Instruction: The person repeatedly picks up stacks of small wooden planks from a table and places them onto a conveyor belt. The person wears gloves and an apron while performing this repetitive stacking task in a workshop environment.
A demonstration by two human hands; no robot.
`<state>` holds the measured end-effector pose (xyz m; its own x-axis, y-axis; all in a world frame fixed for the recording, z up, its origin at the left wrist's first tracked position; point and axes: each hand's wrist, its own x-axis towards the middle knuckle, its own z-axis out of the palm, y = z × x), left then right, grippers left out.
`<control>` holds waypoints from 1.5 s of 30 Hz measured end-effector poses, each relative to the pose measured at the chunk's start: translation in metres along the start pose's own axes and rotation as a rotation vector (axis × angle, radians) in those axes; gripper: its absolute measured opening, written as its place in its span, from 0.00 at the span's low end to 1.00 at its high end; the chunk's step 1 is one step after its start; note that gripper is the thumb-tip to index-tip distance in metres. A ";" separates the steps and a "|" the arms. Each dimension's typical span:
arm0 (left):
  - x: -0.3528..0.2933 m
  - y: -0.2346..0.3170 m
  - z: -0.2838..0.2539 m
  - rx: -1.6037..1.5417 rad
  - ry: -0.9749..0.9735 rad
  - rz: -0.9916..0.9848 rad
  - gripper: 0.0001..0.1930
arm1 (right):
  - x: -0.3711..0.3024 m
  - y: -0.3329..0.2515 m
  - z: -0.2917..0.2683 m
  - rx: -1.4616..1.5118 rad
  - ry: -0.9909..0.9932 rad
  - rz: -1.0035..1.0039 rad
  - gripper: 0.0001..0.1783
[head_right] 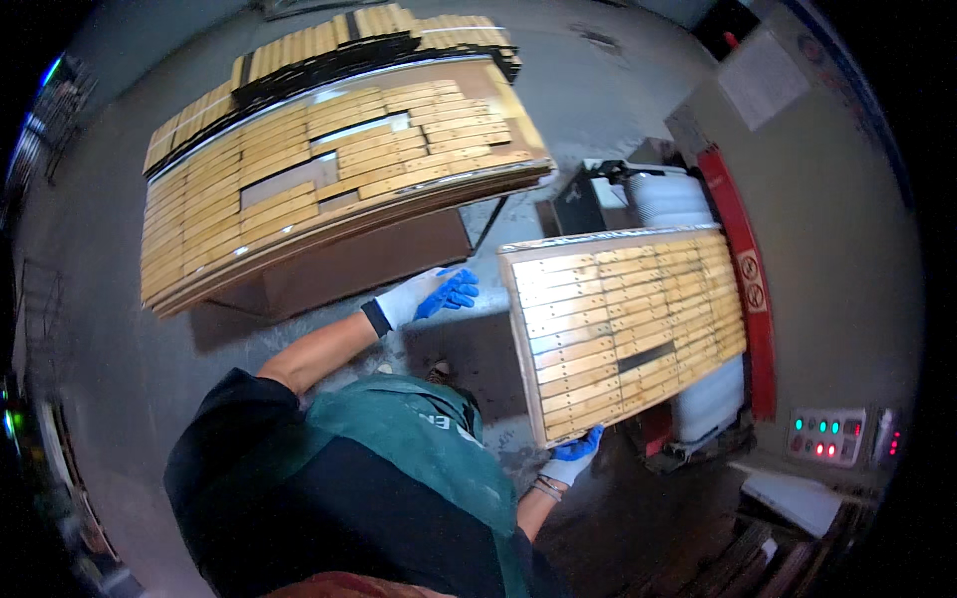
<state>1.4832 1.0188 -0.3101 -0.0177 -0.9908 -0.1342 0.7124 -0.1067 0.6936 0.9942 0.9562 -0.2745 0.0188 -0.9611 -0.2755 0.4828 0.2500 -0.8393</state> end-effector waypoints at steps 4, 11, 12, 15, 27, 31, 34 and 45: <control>-0.050 -0.006 -0.014 0.031 0.082 0.045 0.30 | 0.005 -0.009 -0.012 0.048 -0.049 0.035 0.35; -0.127 -0.011 -0.054 0.116 0.338 0.097 0.29 | -0.004 -0.017 0.004 -0.092 -0.049 0.018 0.40; -0.134 -0.013 -0.057 0.100 0.361 0.102 0.29 | -0.001 -0.021 0.002 -0.036 -0.043 0.078 0.40; -0.154 -0.017 -0.065 0.078 0.410 0.120 0.29 | 0.002 -0.024 0.000 -0.054 -0.126 0.050 0.41; -0.229 0.050 -0.078 0.416 0.480 0.344 0.33 | 0.012 -0.016 -0.033 0.013 0.078 -0.011 0.37; -0.265 0.099 -0.089 0.704 0.635 0.448 0.27 | 0.023 -0.002 -0.047 0.113 0.231 -0.034 0.32; -0.284 0.134 -0.097 0.875 0.825 0.444 0.19 | 0.017 0.003 -0.037 0.156 0.285 -0.054 0.31; -0.299 0.159 -0.245 1.822 1.101 0.495 0.26 | 0.009 0.008 -0.006 0.186 0.549 -0.274 0.42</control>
<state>1.7740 1.3186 -0.3331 0.6742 -0.5954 0.4370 -0.7382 -0.5254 0.4231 0.9933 0.9504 -0.2867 -0.5543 -0.7750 -0.3035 0.5512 -0.0685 -0.8316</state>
